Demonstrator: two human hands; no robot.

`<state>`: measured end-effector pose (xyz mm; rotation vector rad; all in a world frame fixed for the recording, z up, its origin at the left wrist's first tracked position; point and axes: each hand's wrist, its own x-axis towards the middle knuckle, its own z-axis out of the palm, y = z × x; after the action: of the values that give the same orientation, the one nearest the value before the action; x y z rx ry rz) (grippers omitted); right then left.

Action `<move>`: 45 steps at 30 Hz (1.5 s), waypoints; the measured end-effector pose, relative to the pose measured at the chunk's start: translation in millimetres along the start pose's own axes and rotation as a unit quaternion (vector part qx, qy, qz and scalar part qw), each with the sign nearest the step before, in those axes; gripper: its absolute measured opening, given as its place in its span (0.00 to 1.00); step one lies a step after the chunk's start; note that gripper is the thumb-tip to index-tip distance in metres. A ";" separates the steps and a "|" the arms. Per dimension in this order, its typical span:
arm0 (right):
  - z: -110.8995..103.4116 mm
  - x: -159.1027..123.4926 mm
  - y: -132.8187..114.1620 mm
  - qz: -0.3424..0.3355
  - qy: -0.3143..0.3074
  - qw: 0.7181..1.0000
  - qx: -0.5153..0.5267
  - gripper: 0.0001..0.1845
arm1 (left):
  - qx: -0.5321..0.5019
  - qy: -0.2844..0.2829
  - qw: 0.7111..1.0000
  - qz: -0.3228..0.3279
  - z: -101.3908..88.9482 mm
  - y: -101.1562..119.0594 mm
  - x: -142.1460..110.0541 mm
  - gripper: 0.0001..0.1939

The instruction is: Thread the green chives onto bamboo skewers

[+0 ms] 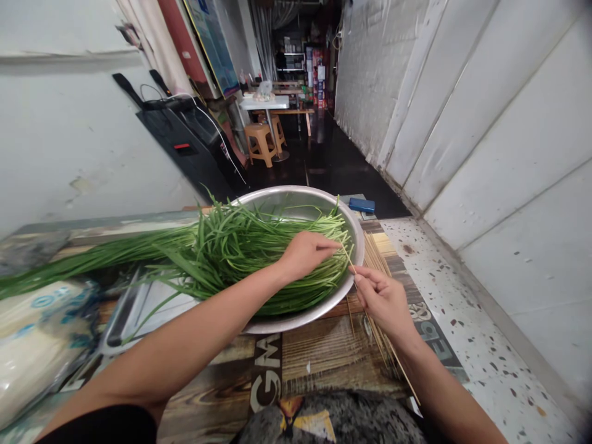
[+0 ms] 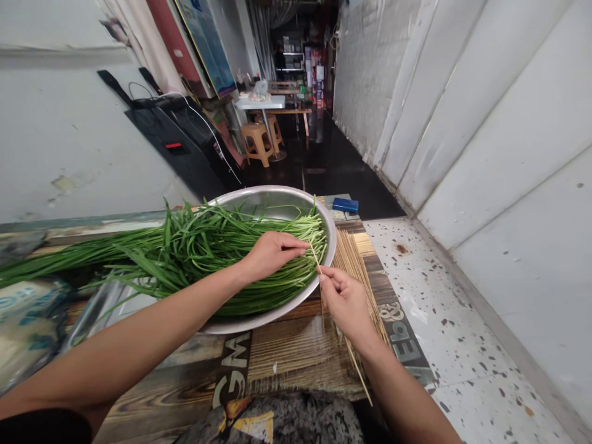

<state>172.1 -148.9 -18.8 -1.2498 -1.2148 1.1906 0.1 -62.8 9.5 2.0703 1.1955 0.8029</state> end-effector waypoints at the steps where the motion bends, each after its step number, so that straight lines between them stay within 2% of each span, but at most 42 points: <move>1: 0.2 0.3 -1.4 -0.001 0.002 1.000 -0.001 0.18 | 0.009 -0.012 1.000 0.026 -0.1 2.5 -1.0 0.10; 3: 0.4 0.7 -4.0 0.003 0.002 1.000 0.002 0.16 | 0.023 -0.068 0.994 0.086 -1.9 10.4 -3.5 0.10; 6: 0.4 1.0 -6.7 0.019 0.002 1.000 0.014 0.16 | 0.033 -0.189 0.967 0.169 -10.1 23.4 -6.1 0.10; 7: 0.3 1.1 -7.2 0.022 0.003 1.000 0.015 0.16 | 0.038 -0.204 0.962 0.179 -13.7 25.6 -6.0 0.10; 8: 0.1 1.1 -7.7 0.024 0.004 1.000 0.016 0.16 | 0.048 -0.193 0.964 0.176 -17.2 25.8 -5.3 0.10; 10: -0.4 1.0 -8.5 0.022 0.003 1.000 0.016 0.16 | 0.091 -0.113 0.979 0.142 -22.2 20.2 -2.2 0.12; 12: -1.1 0.5 -9.1 0.019 0.000 1.000 0.012 0.16 | 0.158 -0.040 0.980 0.113 -23.2 8.4 2.4 0.11; 13: -1.5 0.1 -9.3 0.019 -0.003 1.000 0.010 0.16 | 0.189 -0.036 0.974 0.116 -22.2 1.6 4.8 0.10; 15: -2.0 -0.6 -9.3 0.019 -0.010 1.000 0.008 0.16 | 0.220 -0.077 0.962 0.144 -18.6 -10.4 9.0 0.09; 18: -2.3 -1.0 -8.4 0.022 -0.023 0.999 0.009 0.16 | 0.217 -0.132 0.954 0.158 -13.5 -19.6 13.0 0.07; 20: -2.4 -0.9 -7.9 0.025 -0.028 0.999 0.012 0.16 | 0.205 -0.133 0.958 0.149 -12.0 -19.3 13.9 0.06; 23: -2.9 -0.4 -7.5 0.029 -0.032 0.999 0.014 0.16 | 0.147 -0.079 0.978 0.127 -10.2 -13.4 13.1 0.06; 26: -3.2 -0.3 -7.0 0.032 -0.036 0.999 0.015 0.16 | 0.026 -0.011 0.998 0.058 -5.5 -5.8 10.8 0.06; 30: -2.5 -0.9 -7.1 0.042 -0.037 0.998 0.021 0.16 | -0.107 -0.002 0.994 -0.027 -1.1 3.6 6.7 0.10; 35: -1.2 -2.3 -10.4 0.044 -0.032 0.998 0.021 0.16 | -0.125 0.017 0.989 -0.074 -5.4 10.2 2.4 0.09; 45: -0.3 -3.4 -11.2 0.038 -0.025 0.999 0.022 0.15 | -0.122 0.054 0.987 -0.091 -2.1 3.7 2.7 0.10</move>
<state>172.0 -152.2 -7.6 -1.2498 -1.1801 1.3052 1.6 -61.4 14.1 1.7128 1.2560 0.9326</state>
